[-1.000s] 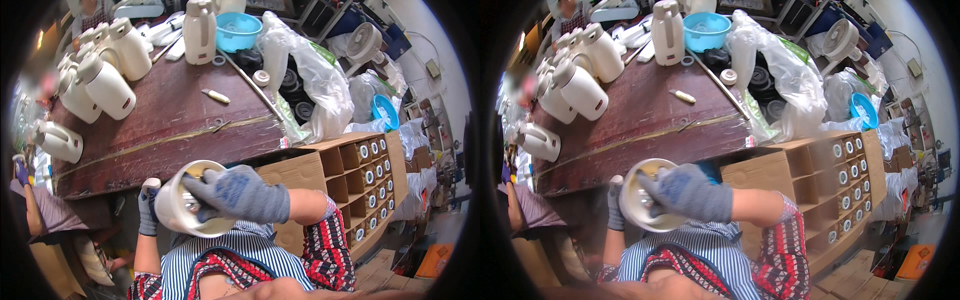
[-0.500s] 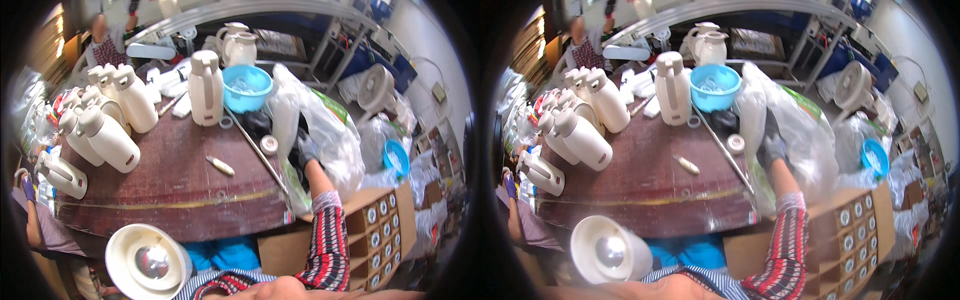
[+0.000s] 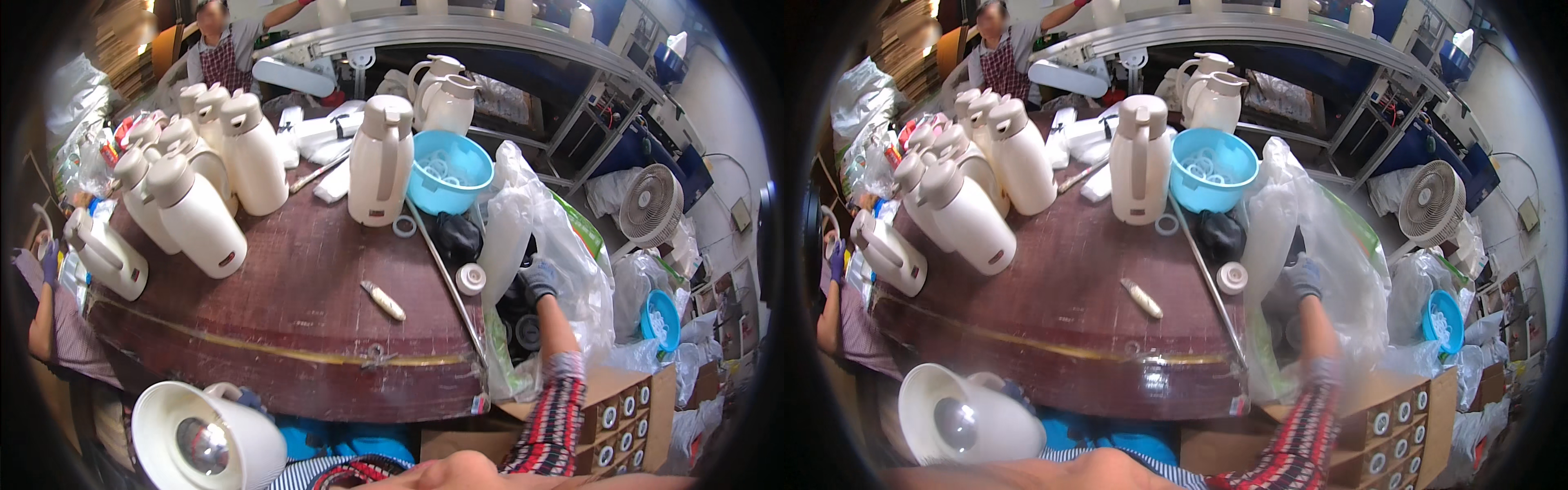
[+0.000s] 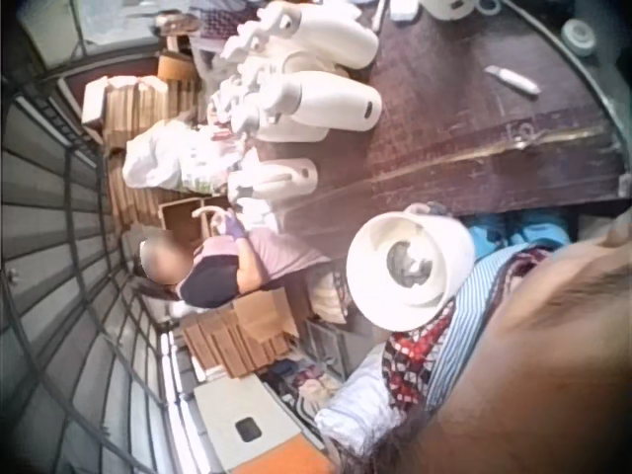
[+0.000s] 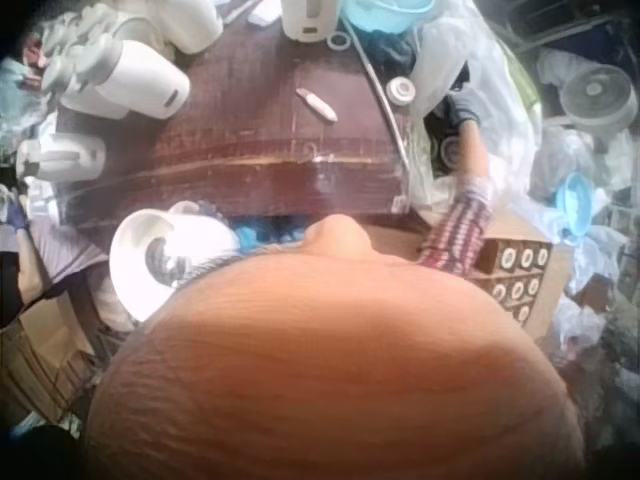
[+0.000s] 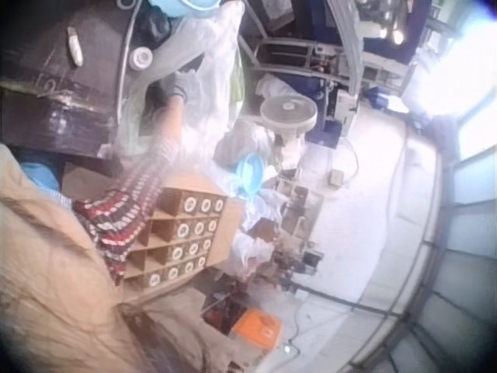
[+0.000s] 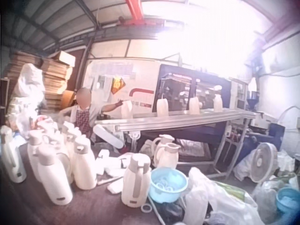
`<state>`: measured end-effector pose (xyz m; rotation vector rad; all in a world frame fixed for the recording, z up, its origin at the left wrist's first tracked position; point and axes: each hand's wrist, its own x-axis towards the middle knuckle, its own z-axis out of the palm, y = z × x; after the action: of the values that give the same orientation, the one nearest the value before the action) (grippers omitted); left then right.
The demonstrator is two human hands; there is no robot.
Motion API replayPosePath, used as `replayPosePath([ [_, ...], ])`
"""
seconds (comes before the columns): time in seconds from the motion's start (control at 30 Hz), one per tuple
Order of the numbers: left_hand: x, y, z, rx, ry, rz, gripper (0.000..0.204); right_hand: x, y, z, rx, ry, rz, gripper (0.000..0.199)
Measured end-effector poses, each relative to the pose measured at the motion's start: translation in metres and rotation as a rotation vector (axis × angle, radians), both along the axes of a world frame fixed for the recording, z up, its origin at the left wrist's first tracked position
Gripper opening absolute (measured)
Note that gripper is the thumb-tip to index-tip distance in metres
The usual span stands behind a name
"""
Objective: The person repeatedly picks up white thermos bottles, opens the lids, inserts a black inner cap, and closes the lids. The person handles the bottles one at a time and places them on the table after each assembly.
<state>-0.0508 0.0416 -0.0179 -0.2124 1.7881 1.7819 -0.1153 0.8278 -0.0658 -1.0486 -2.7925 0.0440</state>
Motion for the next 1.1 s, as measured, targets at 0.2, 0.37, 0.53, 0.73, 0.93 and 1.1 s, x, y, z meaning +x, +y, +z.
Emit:
replayPosePath([
  [0.2, 0.030, 0.006, 0.002, 0.115, 0.113, -0.065, 0.036, 0.106, -0.270, 0.163, 0.356, 0.065, 1.056, 0.011],
  [0.37, 0.057, -0.004, 0.001, 0.206, 0.199, -0.100, 0.035, 0.136, -0.436, 0.108, 0.313, -0.052, 1.453, 0.024],
  [0.53, 0.073, -0.020, -0.004, 0.299, 0.217, -0.116, 0.034, 0.145, -0.475, 0.089, 0.076, -0.150, 1.256, 0.050],
  [0.73, 0.053, -0.010, -0.017, 0.571, 0.142, -0.185, 0.033, 0.104, -0.508, 0.109, 0.016, -0.377, 1.179, 0.053],
  [0.93, 0.017, 0.021, -0.056, 1.077, -0.158, -0.288, 0.031, 0.121, -0.536, 0.102, 0.239, -0.136, 1.466, 0.050],
  [1.1, 0.004, 0.035, -0.116, 0.646, 0.103, -0.214, 0.014, 0.121, -0.562, 0.094, -0.007, -0.341, 0.952, 0.074],
])
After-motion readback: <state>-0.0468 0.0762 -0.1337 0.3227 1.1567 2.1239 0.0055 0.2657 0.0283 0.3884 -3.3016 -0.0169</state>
